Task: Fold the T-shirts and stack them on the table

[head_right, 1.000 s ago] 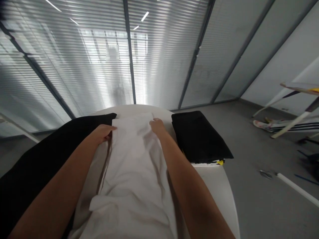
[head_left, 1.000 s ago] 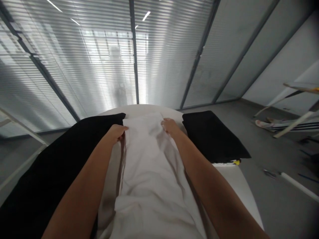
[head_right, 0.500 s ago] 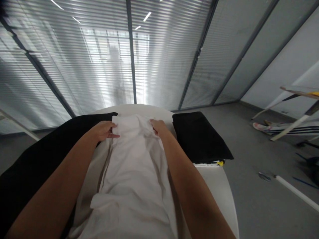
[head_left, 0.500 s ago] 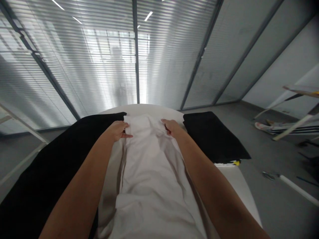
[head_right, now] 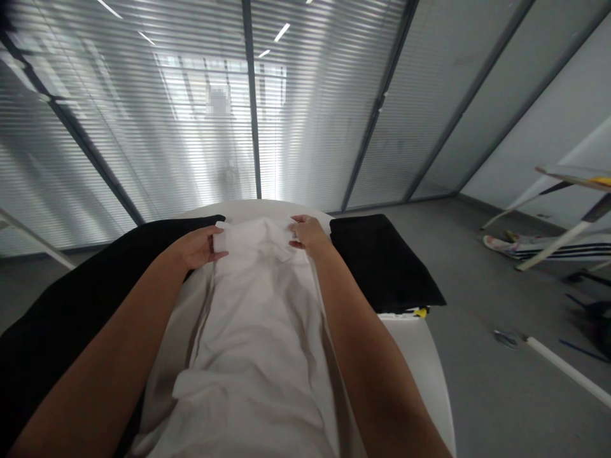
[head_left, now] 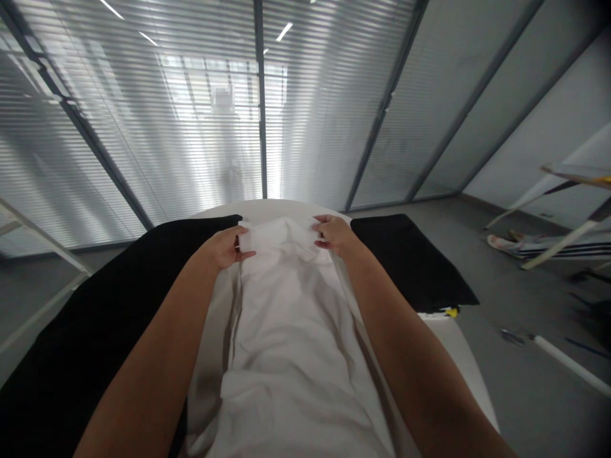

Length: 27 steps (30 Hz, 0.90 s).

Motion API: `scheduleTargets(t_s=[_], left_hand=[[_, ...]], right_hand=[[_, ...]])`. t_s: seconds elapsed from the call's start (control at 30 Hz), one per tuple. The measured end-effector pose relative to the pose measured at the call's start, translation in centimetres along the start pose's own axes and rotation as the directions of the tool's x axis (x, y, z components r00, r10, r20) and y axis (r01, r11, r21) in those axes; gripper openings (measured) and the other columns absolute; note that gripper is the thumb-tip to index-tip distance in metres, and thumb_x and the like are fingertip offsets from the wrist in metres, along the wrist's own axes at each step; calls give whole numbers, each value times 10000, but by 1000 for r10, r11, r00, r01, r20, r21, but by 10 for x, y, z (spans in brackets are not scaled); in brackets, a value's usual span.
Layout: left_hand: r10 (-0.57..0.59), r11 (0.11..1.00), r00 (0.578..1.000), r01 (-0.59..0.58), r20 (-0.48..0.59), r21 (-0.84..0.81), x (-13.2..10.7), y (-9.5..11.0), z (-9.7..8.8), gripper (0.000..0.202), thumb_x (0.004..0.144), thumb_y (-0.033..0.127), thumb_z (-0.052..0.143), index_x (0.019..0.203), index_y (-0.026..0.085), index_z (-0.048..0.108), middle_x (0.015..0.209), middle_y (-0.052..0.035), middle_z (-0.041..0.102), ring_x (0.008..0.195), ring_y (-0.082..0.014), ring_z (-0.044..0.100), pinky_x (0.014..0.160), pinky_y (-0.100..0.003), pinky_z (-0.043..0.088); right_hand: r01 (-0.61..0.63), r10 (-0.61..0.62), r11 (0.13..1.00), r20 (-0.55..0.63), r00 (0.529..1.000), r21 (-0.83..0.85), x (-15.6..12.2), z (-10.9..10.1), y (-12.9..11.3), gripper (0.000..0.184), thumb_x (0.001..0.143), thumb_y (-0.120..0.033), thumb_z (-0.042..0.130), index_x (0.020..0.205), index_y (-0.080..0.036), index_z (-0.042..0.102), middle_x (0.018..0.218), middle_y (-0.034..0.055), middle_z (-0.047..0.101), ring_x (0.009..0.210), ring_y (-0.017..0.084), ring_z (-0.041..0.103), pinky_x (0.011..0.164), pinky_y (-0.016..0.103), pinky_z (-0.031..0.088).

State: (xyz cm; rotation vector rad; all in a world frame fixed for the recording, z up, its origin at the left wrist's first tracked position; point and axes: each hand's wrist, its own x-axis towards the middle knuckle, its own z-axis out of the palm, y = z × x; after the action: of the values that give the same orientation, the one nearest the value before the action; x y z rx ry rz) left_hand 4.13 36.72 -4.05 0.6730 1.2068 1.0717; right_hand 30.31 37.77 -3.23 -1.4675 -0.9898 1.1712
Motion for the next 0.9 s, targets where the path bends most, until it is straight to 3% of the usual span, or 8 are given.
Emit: scheduleTargets(t_s=[0.17,0.3,0.47,0.67,0.77,0.9], left_hand=[[60,998,996,-60,61,6,2,-2,-1,297,703,64,665,967,200,654,947,-51,678,735,-165,655,547,-293,617],[235,972,955,-227,181,-62,1,-2,-3,407,668,91,708,1051,220,654,1088,-63,672,867,-232,671,654,-432,631],[421,900,882,-375,211,-223,0,-1,-10,349,604,98,731,925,193,632,930,-34,675,883,-244,661,787,-552,585],[536,843,823,-509,186,-176,12,-4,-20,417,531,113,764,907,194,604,914,-13,666,875,-230,655,777,-488,585],[516,853,839,-522,170,-11,16,-8,-22,409,493,79,768,867,177,636,931,-25,682,918,-235,643,803,-405,573],[416,891,899,-433,140,137,14,-15,-20,205,534,59,727,660,196,641,716,-16,675,873,-257,655,733,-329,565]], right_hand=[[16,-14,998,-29,999,64,6,2,5,287,698,-21,583,911,-209,623,662,-32,492,534,85,440,491,274,545],[87,-85,970,-18,996,228,13,-1,9,241,658,-58,592,839,-217,594,748,-22,514,632,108,502,562,331,602],[197,-243,827,20,970,527,16,-7,10,372,565,-72,601,879,-257,531,884,-42,546,833,141,569,743,410,621],[157,-237,846,96,967,509,13,-4,14,530,531,-59,615,1010,-276,556,854,-47,539,811,125,578,848,399,583],[78,-175,885,172,969,458,12,-2,16,488,550,-78,623,1002,-253,567,856,-30,580,841,145,590,828,390,580],[16,-127,924,266,956,382,13,-4,18,397,592,-156,678,971,-224,582,1025,25,628,937,185,602,772,351,576]])
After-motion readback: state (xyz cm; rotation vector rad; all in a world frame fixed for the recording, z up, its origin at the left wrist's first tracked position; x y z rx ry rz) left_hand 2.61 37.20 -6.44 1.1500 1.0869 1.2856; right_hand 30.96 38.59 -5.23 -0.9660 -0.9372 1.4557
